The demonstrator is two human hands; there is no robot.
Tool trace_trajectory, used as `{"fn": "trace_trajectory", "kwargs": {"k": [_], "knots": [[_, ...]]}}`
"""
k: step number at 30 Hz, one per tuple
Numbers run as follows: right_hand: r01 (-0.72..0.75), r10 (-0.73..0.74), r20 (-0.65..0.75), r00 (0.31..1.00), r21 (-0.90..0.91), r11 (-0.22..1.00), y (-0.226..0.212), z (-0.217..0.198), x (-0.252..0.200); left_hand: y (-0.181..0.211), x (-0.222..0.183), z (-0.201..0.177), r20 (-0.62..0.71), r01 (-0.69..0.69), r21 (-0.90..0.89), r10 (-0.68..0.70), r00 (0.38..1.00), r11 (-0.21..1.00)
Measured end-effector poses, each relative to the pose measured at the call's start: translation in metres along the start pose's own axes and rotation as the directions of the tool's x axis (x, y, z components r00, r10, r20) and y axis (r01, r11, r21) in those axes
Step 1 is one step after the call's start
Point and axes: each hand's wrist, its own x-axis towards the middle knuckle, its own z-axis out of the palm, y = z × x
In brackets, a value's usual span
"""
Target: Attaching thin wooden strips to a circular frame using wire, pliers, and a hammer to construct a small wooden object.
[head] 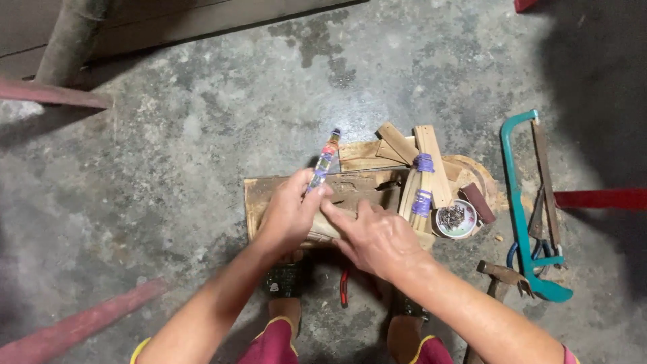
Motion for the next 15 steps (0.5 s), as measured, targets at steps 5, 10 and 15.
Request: {"fn": "trace_trajectory", "kwargs": {"k": [5, 10, 15], "knots": [[-0.131, 0.02, 0.281, 0.96, 0.383, 0.914, 0.057, 0.081, 0.014, 0.018, -0.018, 0.031, -0.079, -0.76, 0.4, 0.845, 0.528, 0.512], [-0.042, 0.054, -0.079, 0.995, 0.142, 0.989, 0.049, -0.038, 0.005, -0.006, -0.017, 0.008, -0.091, -0.616, 0.254, 0.653, 0.752, 0.745], [-0.157, 0.139, 0.099, 0.985, 0.206, 0.966, 0.059, -0.029, 0.005, -0.022, -0.009, 0.011, -0.042, -0.146, -0.145, 0.142, 0.989, 0.979]]}}
